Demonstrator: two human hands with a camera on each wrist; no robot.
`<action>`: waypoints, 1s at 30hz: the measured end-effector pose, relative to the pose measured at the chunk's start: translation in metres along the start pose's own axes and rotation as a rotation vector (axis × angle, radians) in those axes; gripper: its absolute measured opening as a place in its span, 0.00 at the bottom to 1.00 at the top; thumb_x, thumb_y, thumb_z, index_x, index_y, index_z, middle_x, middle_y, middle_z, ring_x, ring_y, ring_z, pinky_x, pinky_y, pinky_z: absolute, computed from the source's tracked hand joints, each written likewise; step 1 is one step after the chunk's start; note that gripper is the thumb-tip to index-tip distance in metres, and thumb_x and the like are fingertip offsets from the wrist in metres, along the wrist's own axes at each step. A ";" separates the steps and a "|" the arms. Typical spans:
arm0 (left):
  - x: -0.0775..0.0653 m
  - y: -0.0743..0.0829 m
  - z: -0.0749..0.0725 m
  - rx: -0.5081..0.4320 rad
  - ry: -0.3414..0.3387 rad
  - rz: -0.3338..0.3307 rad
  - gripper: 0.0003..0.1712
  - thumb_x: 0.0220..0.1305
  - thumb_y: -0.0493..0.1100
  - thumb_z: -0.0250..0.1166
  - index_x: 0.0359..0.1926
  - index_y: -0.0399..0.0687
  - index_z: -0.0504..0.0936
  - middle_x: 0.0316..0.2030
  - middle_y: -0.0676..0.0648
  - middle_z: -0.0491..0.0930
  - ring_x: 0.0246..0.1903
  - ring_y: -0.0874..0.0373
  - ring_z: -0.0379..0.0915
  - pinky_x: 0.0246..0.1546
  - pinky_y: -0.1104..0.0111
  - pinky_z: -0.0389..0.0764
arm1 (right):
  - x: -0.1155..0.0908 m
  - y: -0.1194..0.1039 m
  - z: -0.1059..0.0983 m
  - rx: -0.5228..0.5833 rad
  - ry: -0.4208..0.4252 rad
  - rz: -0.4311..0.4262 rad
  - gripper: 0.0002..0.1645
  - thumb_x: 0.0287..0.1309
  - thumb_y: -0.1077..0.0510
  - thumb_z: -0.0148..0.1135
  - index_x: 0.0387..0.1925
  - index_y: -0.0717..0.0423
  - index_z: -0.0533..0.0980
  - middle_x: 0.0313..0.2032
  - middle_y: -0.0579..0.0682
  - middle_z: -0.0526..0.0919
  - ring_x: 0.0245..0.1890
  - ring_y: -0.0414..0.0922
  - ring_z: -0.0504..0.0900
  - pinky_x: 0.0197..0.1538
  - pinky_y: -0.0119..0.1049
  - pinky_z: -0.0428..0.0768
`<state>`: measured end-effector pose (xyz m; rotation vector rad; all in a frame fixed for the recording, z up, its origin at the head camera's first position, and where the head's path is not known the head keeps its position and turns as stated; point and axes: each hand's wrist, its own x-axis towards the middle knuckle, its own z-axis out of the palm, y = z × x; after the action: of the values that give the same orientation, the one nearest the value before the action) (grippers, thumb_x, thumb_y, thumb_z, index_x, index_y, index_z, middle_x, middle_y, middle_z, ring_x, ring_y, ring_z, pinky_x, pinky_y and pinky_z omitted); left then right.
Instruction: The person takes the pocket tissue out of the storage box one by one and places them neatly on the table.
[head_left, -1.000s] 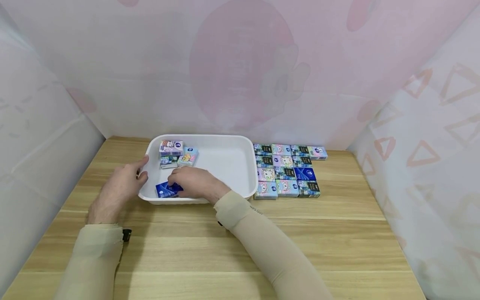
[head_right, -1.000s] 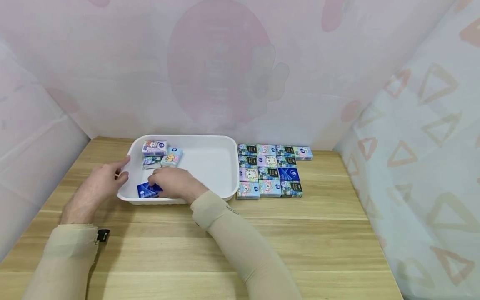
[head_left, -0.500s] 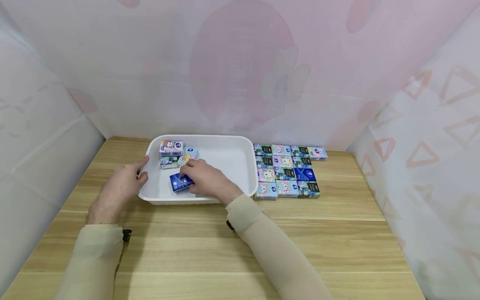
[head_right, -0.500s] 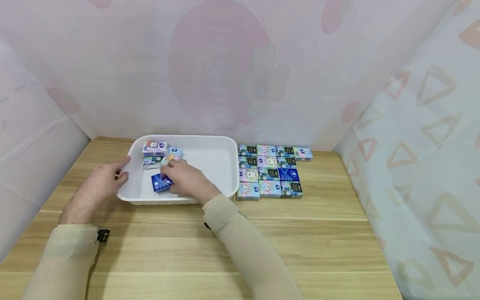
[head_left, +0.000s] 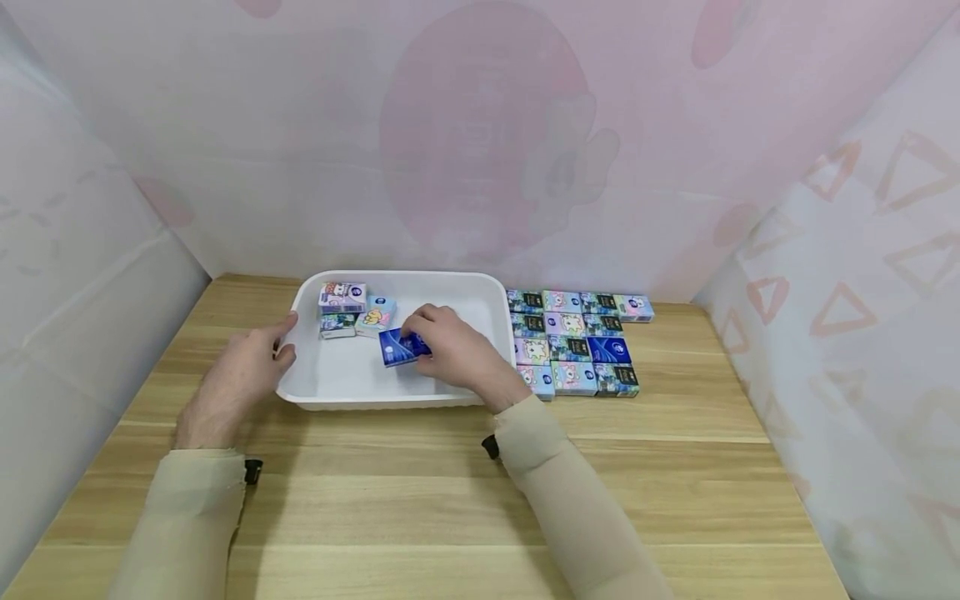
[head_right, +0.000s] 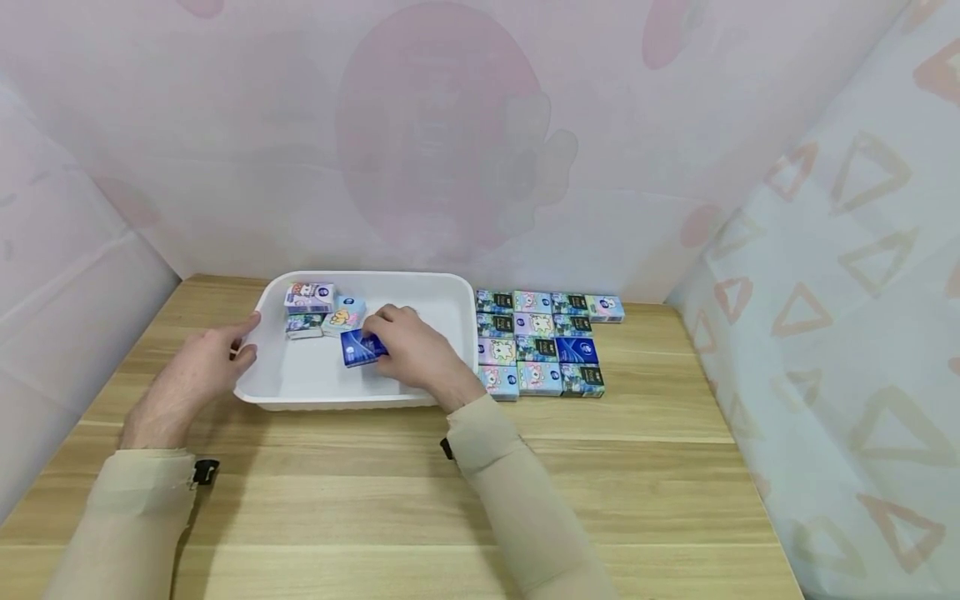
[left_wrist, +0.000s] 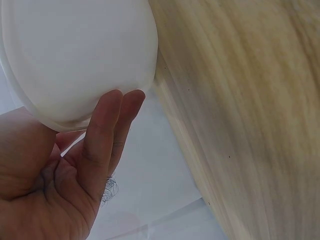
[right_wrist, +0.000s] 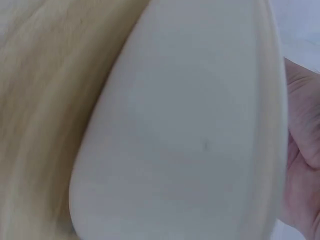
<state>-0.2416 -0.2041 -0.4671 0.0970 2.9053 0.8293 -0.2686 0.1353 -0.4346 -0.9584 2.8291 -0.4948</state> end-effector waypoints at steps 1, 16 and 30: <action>0.000 0.000 0.000 0.000 -0.001 -0.001 0.36 0.91 0.37 0.57 0.91 0.32 0.61 0.68 0.12 0.79 0.37 0.44 0.82 0.32 0.59 0.77 | -0.003 0.003 -0.002 0.007 0.008 0.006 0.27 0.76 0.62 0.77 0.71 0.50 0.84 0.74 0.51 0.84 0.74 0.52 0.82 0.78 0.46 0.84; 0.000 0.000 0.000 -0.016 -0.016 -0.025 0.37 0.91 0.39 0.56 0.92 0.35 0.59 0.69 0.13 0.79 0.29 0.50 0.76 0.27 0.61 0.74 | -0.043 0.052 -0.037 0.047 0.141 0.071 0.29 0.70 0.69 0.72 0.70 0.57 0.84 0.74 0.55 0.83 0.72 0.56 0.82 0.76 0.51 0.85; -0.002 0.001 0.000 -0.023 -0.010 -0.007 0.37 0.91 0.39 0.56 0.92 0.34 0.60 0.66 0.12 0.81 0.27 0.51 0.73 0.26 0.62 0.74 | -0.078 0.100 -0.066 0.091 0.203 0.197 0.30 0.69 0.70 0.70 0.71 0.59 0.83 0.77 0.59 0.80 0.77 0.61 0.79 0.78 0.59 0.84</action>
<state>-0.2401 -0.2036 -0.4668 0.0889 2.8843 0.8580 -0.2776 0.2755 -0.4061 -0.6372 3.0059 -0.7259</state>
